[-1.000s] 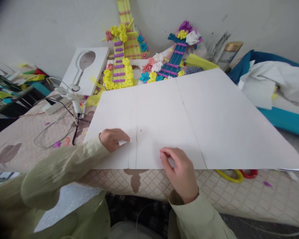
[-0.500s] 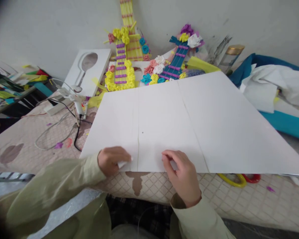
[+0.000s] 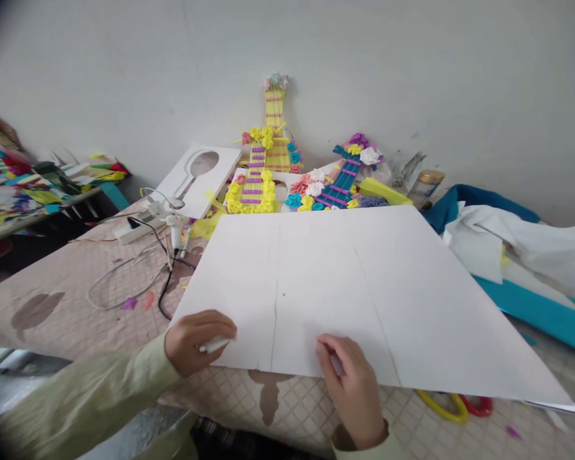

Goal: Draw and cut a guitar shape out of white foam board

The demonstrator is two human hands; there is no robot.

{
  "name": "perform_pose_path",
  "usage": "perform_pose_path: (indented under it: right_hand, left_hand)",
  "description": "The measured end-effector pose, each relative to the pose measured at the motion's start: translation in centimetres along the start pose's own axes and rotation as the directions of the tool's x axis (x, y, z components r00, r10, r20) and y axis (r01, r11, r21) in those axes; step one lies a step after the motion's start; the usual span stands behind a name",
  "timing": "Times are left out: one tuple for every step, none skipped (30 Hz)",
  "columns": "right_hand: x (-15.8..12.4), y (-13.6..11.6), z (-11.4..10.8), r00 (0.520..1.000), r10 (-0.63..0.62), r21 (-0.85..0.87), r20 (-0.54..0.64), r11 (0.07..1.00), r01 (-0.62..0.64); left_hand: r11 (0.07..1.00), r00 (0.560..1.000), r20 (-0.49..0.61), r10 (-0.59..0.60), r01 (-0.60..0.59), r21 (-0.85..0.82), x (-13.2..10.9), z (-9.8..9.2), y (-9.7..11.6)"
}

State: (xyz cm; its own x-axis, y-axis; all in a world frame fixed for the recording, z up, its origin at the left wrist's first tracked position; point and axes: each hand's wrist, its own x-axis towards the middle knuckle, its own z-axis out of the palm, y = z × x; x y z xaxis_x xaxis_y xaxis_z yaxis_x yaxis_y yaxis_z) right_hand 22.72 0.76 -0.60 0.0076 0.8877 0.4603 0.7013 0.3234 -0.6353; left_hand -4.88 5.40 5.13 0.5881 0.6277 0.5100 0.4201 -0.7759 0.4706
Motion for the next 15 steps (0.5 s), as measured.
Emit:
perform_pose_path:
  right_hand:
    - [-0.1,0.1,0.1,1.000,0.001,-0.001,0.002,1.000,-0.001]
    - [-0.1,0.2,0.1,1.000,0.002,-0.003,0.000,1.000,-0.002]
    - [-0.2,0.3,0.2,1.000,0.003,-0.005,-0.003,1.000,-0.003]
    - [-0.2,0.3,0.3,1.000,0.003,-0.006,-0.007,1.000,-0.003]
    - [-0.3,0.4,0.4,1.000,0.002,-0.005,-0.010,1.000,-0.002]
    - [-0.3,0.4,0.5,1.000,0.001,-0.002,-0.013,1.000,-0.001]
    - [-0.3,0.3,0.5,1.000,0.001,0.002,-0.013,1.000,-0.001]
    - [-0.3,0.3,0.6,1.000,0.002,0.007,-0.012,1.000,-0.002]
    - [-0.2,0.2,0.6,1.000,0.006,0.010,-0.011,1.000,-0.006]
    - [-0.2,0.1,0.6,1.000,0.009,0.014,-0.013,1.000,-0.009]
    - [-0.1,0.0,0.6,1.000,0.010,0.016,-0.014,1.000,-0.010]
    - [-0.1,-0.1,0.6,1.000,0.010,0.015,-0.016,1.000,-0.009]
    - [-0.1,-0.2,0.6,1.000,0.007,0.013,-0.018,1.000,-0.007]
    - [0.0,-0.2,0.6,1.000,0.004,0.011,-0.018,1.000,-0.004]
    - [0.0,-0.2,0.6,1.000,0.002,0.009,-0.017,1.000,-0.002]
  left_hand:
    - [0.999,1.000,0.016,-0.014,0.014,0.029,0.5,-0.2,-0.8]
    - [0.998,0.999,0.028,-0.022,0.020,0.053,0.9,-0.3,-1.5]
    - [0.997,0.999,0.041,-0.025,0.022,0.075,1.4,-0.3,-2.2]
    - [0.995,0.998,0.062,-0.023,0.017,0.097,1.9,-0.1,-2.9]
    - [0.993,0.996,0.091,-0.017,0.006,0.119,2.3,0.2,-3.6]
    - [0.990,0.992,0.125,-0.007,-0.011,0.139,2.7,0.6,-4.2]
    - [0.987,0.987,0.162,0.005,-0.031,0.156,3.0,1.1,-4.7]
    - [0.984,0.980,0.197,0.016,-0.050,0.169,3.3,1.5,-5.2]
    - [0.982,0.974,0.226,0.023,-0.064,0.176,3.4,1.9,-5.6]
    - [0.982,0.969,0.247,0.026,-0.071,0.177,3.4,2.3,-5.8]
    - [0.983,0.965,0.262,0.029,-0.075,0.169,3.4,2.6,-6.0]
    - [0.985,0.961,0.274,0.036,-0.080,0.153,3.3,2.8,-6.1]
    - [0.987,0.957,0.285,0.050,-0.090,0.131,3.1,2.9,-6.0]
    - [0.989,0.954,0.292,0.069,-0.105,0.108,3.0,3.0,-5.9]
    - [0.989,0.951,0.297,0.090,-0.121,0.088,2.8,3.1,-5.8]
